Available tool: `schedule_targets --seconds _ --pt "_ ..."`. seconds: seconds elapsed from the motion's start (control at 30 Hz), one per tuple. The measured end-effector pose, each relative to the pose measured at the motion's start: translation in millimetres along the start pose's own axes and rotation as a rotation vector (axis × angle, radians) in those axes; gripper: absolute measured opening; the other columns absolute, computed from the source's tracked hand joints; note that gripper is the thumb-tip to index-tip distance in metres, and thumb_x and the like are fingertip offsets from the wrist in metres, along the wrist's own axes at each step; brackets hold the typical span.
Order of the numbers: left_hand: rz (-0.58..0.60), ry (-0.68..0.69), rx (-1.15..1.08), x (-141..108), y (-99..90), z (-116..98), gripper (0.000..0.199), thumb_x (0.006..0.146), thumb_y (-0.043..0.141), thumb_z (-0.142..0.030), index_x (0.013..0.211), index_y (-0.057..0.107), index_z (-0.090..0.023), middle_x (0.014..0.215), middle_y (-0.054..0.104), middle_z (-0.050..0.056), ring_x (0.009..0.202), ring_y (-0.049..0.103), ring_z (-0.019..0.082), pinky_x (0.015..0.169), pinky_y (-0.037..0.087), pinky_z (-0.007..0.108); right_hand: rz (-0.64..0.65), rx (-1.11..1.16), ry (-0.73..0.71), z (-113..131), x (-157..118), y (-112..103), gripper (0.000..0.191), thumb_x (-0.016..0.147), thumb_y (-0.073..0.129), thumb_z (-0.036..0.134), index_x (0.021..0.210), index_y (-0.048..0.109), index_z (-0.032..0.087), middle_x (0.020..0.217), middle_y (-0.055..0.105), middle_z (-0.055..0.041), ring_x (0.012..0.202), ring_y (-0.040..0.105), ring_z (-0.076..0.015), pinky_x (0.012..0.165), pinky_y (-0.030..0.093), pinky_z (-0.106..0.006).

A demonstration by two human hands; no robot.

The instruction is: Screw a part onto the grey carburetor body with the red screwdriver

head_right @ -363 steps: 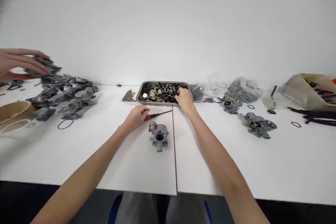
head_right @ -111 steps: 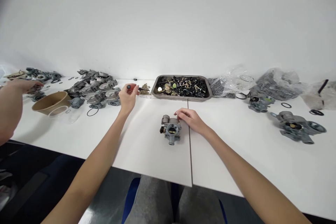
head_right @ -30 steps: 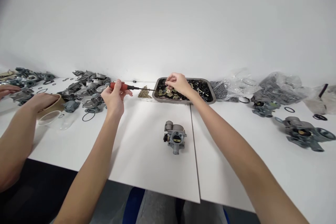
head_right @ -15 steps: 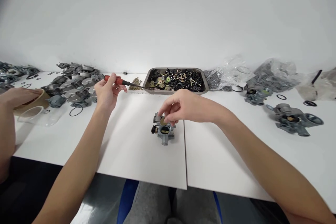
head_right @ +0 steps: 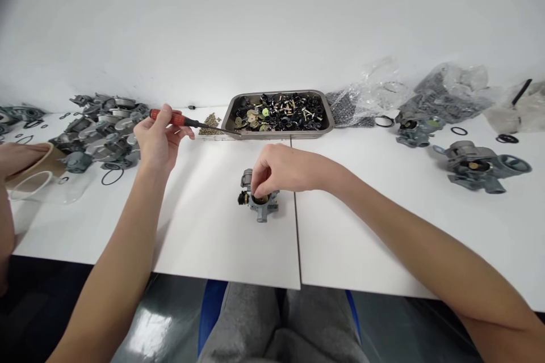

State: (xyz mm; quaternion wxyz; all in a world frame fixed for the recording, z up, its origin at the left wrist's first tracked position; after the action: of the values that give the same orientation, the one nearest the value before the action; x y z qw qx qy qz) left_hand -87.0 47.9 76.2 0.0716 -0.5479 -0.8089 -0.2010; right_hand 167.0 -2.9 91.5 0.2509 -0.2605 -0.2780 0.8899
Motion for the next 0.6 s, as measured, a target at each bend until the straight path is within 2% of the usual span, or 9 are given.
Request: schedule_targets --seconds 0.23,0.43,0.6 --pt "-0.003 0.000 0.013 2.6 -1.2 1.2 0.036 0.077 0.071 -0.047 0.071 0.058 -0.014 0.062 0.057 -0.002 0.047 0.056 0.007 0.047 0.049 0.022 -0.050 0.019 0.024 -0.2 0.6 -0.7 0.021 0.072 0.072 0.023 0.092 0.072 0.019 0.081 0.073 -0.0021 0.072 0.065 -0.0151 0.060 0.044 -0.025" --pt "-0.002 0.004 0.013 2.2 -0.3 0.5 0.036 0.077 0.071 -0.046 0.071 0.057 -0.014 0.062 0.057 -0.002 0.045 0.055 0.007 0.045 0.048 0.022 -0.088 -0.022 -0.027 -2.1 3.5 -1.2 0.018 0.072 0.072 0.023 0.090 0.073 0.020 0.078 0.069 -0.0013 0.068 0.061 -0.0136 0.060 0.040 -0.026" --pt "0.000 0.002 0.015 1.1 1.2 0.1 0.035 0.077 0.072 -0.045 0.070 0.058 -0.013 0.060 0.057 -0.002 0.046 0.056 0.007 0.045 0.048 0.021 -0.138 -0.124 -0.083 -5.5 8.3 -3.3 0.021 0.072 0.071 0.022 0.093 0.074 0.022 0.091 0.069 -0.0029 0.074 0.058 -0.0144 0.061 0.039 -0.026"
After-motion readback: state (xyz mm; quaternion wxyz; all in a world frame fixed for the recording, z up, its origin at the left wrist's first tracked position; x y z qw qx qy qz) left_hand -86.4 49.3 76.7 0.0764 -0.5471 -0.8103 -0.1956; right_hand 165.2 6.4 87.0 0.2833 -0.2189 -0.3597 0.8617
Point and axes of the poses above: each hand's wrist, its own x-axis towards the middle knuckle, its own y-axis out of the palm, z = x × y, the point moved 6 cm from there along x, towards the middle knuckle
